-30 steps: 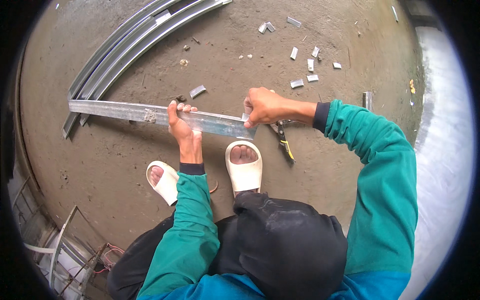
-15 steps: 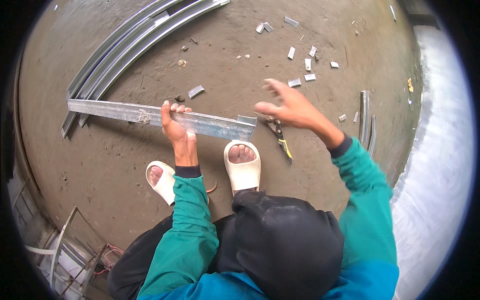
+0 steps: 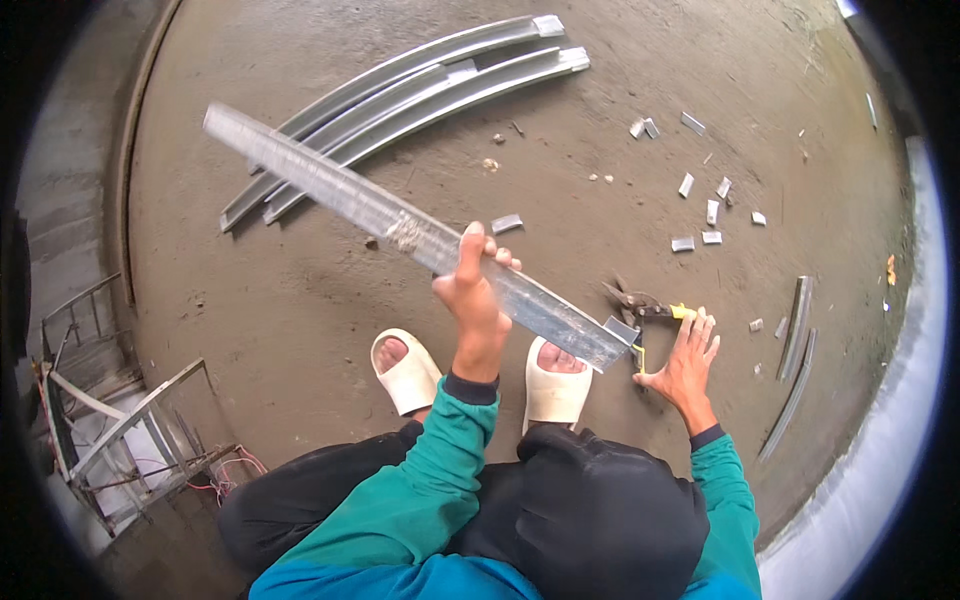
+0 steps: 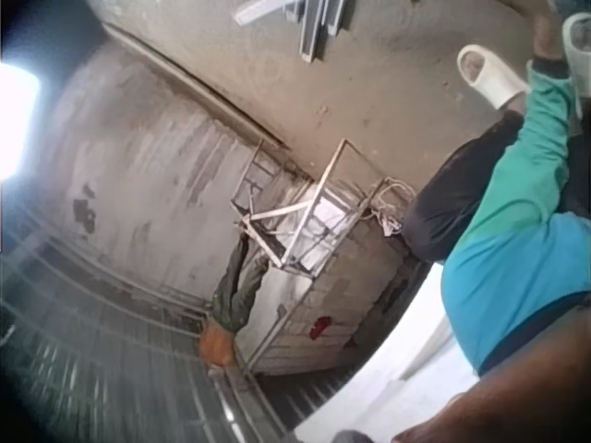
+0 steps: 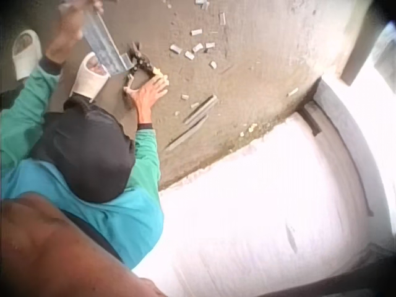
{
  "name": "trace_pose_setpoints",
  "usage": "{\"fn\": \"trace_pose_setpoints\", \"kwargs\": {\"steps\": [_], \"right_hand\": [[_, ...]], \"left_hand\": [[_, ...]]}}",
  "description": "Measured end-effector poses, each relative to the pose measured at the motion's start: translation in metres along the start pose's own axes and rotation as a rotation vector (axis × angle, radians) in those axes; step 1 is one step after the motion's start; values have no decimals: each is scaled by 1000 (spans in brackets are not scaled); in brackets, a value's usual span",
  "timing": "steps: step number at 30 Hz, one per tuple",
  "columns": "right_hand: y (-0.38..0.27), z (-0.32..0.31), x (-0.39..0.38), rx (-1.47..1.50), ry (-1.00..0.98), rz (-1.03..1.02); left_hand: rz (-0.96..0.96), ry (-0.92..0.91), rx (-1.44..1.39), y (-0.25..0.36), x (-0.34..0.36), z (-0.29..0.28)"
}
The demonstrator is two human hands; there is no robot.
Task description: The person cuts several metal studs using aviation snips, measuring and trimming the ends to create notches and tabs.
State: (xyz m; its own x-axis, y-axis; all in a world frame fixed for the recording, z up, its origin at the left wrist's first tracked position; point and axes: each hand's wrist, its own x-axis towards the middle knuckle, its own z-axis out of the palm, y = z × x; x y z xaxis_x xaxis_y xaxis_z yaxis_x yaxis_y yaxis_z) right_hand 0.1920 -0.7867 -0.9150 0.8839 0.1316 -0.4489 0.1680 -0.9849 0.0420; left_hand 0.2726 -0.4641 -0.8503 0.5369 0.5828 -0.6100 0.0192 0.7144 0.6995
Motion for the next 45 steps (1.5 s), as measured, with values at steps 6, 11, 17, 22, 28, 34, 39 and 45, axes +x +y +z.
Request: {"fn": "trace_pose_setpoints", "kwargs": {"steps": [6, 11, 17, 22, 28, 34, 39, 45], "right_hand": [[-12, 21, 2, 116, 147, -20], [-11, 18, 1, 199, 254, -32], [15, 2, -22, 1802, -582, 96], [-24, -40, -83, 2188, -742, 216], [-41, -51, -82, 2167, -948, 319], [-52, -71, -45, 1855, -894, 127], [-55, -85, -18, 1251, -740, -5], [-66, -90, -27, 1140, -720, -48]], "left_hand": [[36, -270, 143, 30, 81, 21], [-106, -431, 242, 32, 135, 48], [-153, -378, 311, 6, 162, 47], [-144, -375, 337, -3, 168, 36], [-85, -379, 409, -7, 169, 31], [-111, -427, 371, -8, 167, 31], [-95, -411, 376, -10, 166, 32], [-108, -446, 341, -14, 172, 28]]}}
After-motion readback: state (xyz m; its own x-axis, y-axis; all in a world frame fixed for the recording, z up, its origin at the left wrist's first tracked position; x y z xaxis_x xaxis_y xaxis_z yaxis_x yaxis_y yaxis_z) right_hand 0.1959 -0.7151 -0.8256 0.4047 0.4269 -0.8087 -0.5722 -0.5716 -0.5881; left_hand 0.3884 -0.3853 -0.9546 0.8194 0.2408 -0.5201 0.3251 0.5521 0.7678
